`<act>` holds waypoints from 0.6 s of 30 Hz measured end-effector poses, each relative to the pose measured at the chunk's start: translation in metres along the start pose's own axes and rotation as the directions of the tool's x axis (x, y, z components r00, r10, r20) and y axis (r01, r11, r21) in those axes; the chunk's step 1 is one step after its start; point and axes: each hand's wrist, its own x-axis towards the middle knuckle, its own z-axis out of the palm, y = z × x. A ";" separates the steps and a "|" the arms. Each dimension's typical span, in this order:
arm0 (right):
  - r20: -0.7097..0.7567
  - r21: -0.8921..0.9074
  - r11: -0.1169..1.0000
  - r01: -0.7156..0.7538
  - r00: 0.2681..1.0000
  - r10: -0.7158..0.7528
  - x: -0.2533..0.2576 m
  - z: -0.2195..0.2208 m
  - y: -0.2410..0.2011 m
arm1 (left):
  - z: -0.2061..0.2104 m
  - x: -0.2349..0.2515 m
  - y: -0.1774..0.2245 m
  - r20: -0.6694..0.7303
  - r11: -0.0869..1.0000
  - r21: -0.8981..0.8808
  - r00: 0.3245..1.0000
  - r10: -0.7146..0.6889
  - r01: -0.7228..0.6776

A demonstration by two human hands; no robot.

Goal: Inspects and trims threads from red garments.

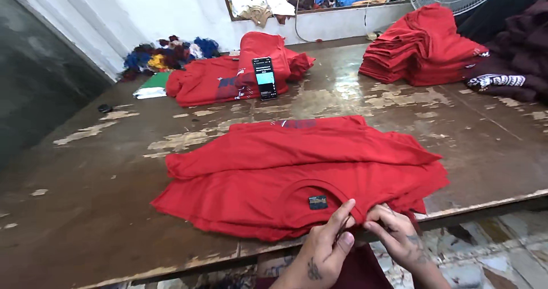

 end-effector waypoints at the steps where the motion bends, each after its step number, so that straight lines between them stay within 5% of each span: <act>1: 0.016 0.039 0.999 0.008 1.000 -0.009 -0.002 -0.004 0.001 | -0.002 -0.001 0.000 -0.001 0.999 -0.030 1.000 -0.019 0.019; 4: 0.029 0.106 0.994 0.018 0.999 -0.021 -0.004 -0.011 0.004 | -0.003 -0.003 0.001 0.012 0.988 -0.137 0.997 -0.073 0.074; 8: 0.005 -0.058 0.998 -0.026 1.000 0.026 0.003 -0.004 -0.003 | 0.003 -0.001 -0.003 -0.005 0.989 -0.141 0.999 -0.048 0.047; 14: 0.024 0.019 1.000 -0.001 1.000 0.001 -0.001 -0.010 -0.001 | -0.009 0.002 -0.003 0.000 0.971 0.220 0.996 0.094 -0.091; 18: -0.064 -0.070 0.991 0.115 0.991 -0.120 -0.004 -0.011 -0.006 | -0.038 0.019 0.018 0.021 0.799 0.597 0.997 0.079 -0.076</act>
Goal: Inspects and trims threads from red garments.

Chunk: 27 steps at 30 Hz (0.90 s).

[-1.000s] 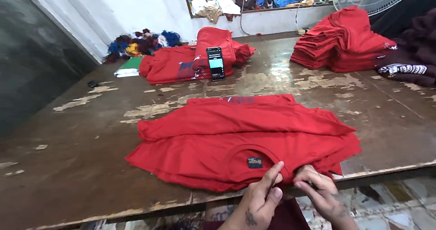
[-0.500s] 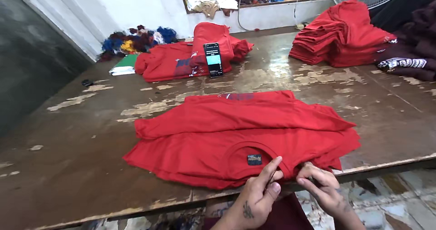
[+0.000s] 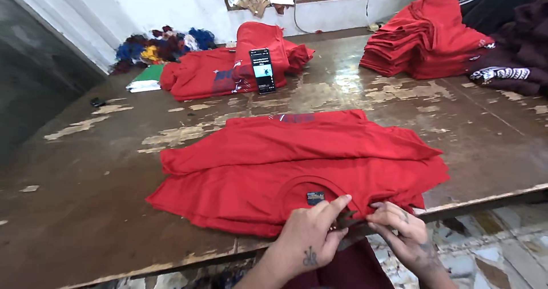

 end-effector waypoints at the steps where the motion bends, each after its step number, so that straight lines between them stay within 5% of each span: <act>1: -0.043 -0.044 0.999 0.007 0.999 -0.009 0.001 0.000 -0.003 | -0.008 0.006 0.001 0.029 0.995 0.099 1.000 0.002 -0.005; 5: -0.109 -0.105 0.994 0.008 0.994 -0.020 0.012 0.000 -0.019 | -0.028 0.023 0.011 0.071 0.937 0.319 0.990 0.126 -0.142; 10: -0.079 -0.056 0.998 0.013 0.997 -0.018 0.033 0.005 -0.037 | -0.025 0.032 0.020 0.133 0.877 0.388 0.959 0.250 -0.283; 16: -0.050 0.059 0.988 0.144 0.989 -0.141 0.015 -0.006 -0.018 | -0.016 0.019 0.003 0.027 0.954 0.285 0.996 0.087 -0.092; 20: 0.236 -0.106 0.988 0.115 0.968 -0.087 0.074 -0.007 -0.007 | 0.011 0.009 -0.004 -0.013 0.955 0.296 1.000 -0.008 0.011; 23: 0.573 -0.029 0.992 0.119 0.815 -0.081 0.097 0.009 0.003 | 0.035 0.009 -0.009 -0.089 0.964 0.213 0.980 0.180 -0.158; 27: 0.762 -0.082 0.977 0.197 0.645 -0.066 0.109 -0.013 -0.003 | 0.038 0.010 -0.022 -0.112 0.977 -0.047 0.973 0.200 -0.207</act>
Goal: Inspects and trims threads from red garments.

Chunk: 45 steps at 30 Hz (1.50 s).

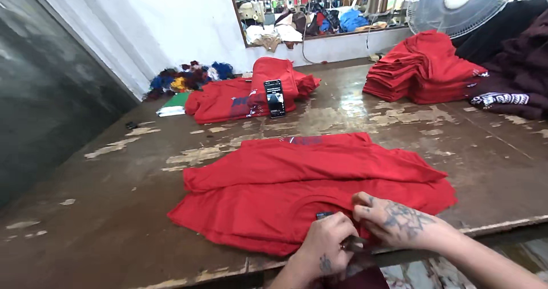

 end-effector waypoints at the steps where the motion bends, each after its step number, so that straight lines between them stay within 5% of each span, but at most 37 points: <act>1: -0.051 -0.042 0.999 0.011 0.999 -0.013 -0.003 -0.004 -0.001 | -0.003 0.000 0.000 0.023 0.998 -0.047 0.998 -0.050 0.051; 4: -0.485 -0.316 0.948 0.035 0.853 -0.193 -0.011 0.024 0.014 | -0.020 0.013 0.009 0.173 0.908 -0.218 0.929 -0.326 0.359; 6: -0.640 -0.381 0.923 -0.045 0.734 -0.229 -0.016 0.051 0.023 | -0.024 0.025 0.011 0.272 0.812 -0.263 0.848 -0.455 0.520; 8: -0.702 -0.359 0.925 -0.127 0.690 -0.178 -0.021 0.072 0.023 | -0.022 0.032 0.013 0.290 0.815 -0.163 0.816 -0.499 0.556; 11: -0.731 -0.278 0.946 -0.170 0.676 -0.093 -0.028 0.084 0.018 | -0.022 0.029 0.017 0.281 0.863 -0.020 0.832 -0.479 0.504; 17: -0.695 -0.163 0.971 -0.173 0.719 0.011 -0.036 0.085 0.011 | -0.021 0.016 0.023 0.321 0.857 -0.134 0.840 -0.437 0.497; 20: -0.712 -0.194 0.953 -0.235 0.702 0.028 -0.034 0.087 0.003 | -0.007 0.008 0.030 0.210 0.879 -0.127 0.878 -0.430 0.460; 23: -0.724 -0.169 0.963 -0.210 0.689 0.023 -0.037 0.090 -0.003 | 0.005 0.001 0.034 0.097 0.949 -0.073 0.950 -0.298 0.306; 26: -0.758 -0.118 0.984 -0.135 0.652 -0.001 -0.048 0.097 -0.006 | -0.001 0.000 0.035 0.212 0.990 -0.089 0.973 -0.091 0.112; 31: -0.804 -0.008 0.992 -0.130 0.590 0.071 -0.062 0.094 -0.020 | -0.037 0.021 0.028 0.152 0.943 0.204 0.943 -0.298 0.265; 38: -0.843 0.012 0.991 -0.134 0.532 0.082 -0.048 0.095 -0.030 | -0.031 0.015 0.019 0.118 0.981 0.196 0.992 -0.037 0.014; 45: -0.848 -0.015 0.993 -0.121 0.528 0.052 -0.047 0.099 -0.042 | -0.026 0.012 0.024 0.084 0.978 0.207 0.996 0.005 -0.022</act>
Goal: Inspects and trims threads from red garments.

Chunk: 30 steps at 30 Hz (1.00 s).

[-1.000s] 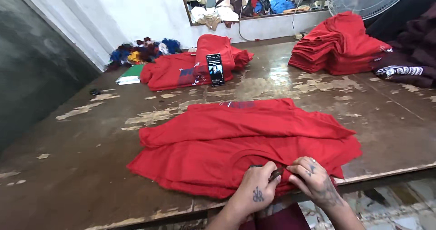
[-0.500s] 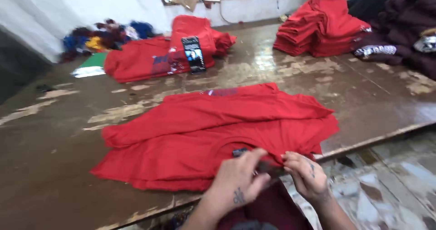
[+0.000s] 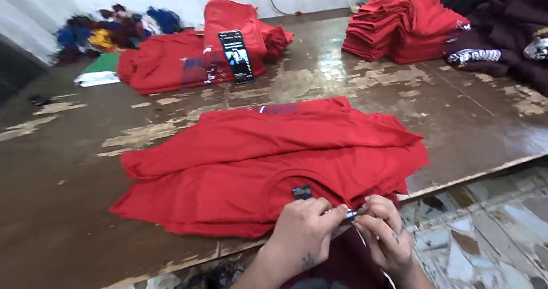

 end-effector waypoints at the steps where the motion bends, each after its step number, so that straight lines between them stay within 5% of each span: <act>1: -0.002 -0.004 1.000 -0.011 1.000 0.011 -0.002 0.001 -0.002 | 0.001 -0.002 0.001 -0.008 1.000 0.014 1.000 0.004 -0.004; 5: 0.038 0.031 0.999 -0.027 0.999 0.026 -0.005 0.001 -0.012 | 0.003 -0.010 0.001 -0.021 0.999 0.042 1.000 0.008 -0.007; 9: 0.308 0.174 0.981 -0.082 0.951 0.025 0.001 0.001 -0.037 | -0.022 -0.021 -0.011 -0.192 0.953 -0.122 0.935 -0.298 0.278; 12: 0.516 0.289 0.955 -0.071 0.852 -0.093 0.011 0.010 -0.054 | -0.056 -0.032 -0.029 -0.295 0.814 -0.107 0.764 -0.574 0.571; 14: 0.460 0.398 0.916 0.043 0.855 -0.240 0.017 0.030 -0.048 | -0.070 -0.038 -0.034 -0.077 0.650 0.074 0.655 -0.752 0.756; 16: 0.337 0.411 0.902 0.131 0.898 -0.284 0.028 0.060 -0.044 | -0.075 -0.032 -0.030 0.225 0.488 0.257 0.439 -0.870 0.834; 17: 0.304 0.394 0.908 0.145 0.911 -0.278 0.034 0.076 -0.042 | -0.073 -0.032 -0.030 0.243 0.462 0.289 0.403 -0.882 0.838; 19: 0.321 0.345 0.928 0.138 0.912 -0.255 0.043 0.102 -0.037 | -0.072 -0.044 -0.031 0.094 0.496 0.151 0.487 -0.868 0.855; 21: 0.302 0.344 0.928 0.145 0.918 -0.255 0.040 0.113 -0.032 | -0.067 -0.062 -0.033 -0.142 0.556 -0.201 0.537 -0.831 0.807; 24: 0.228 0.393 0.904 0.171 0.934 -0.276 0.031 0.106 -0.024 | -0.050 -0.082 -0.034 -0.232 0.480 -0.762 0.508 -0.830 0.435; 26: 0.219 0.407 0.903 0.139 0.945 -0.244 0.032 0.104 -0.024 | -0.041 -0.090 -0.034 -0.233 0.431 -0.851 0.521 -0.821 0.300; 30: 0.368 0.281 0.958 -0.055 0.928 -0.055 0.058 0.110 -0.041 | -0.038 -0.096 -0.041 -0.220 0.434 -0.865 0.585 -0.781 0.253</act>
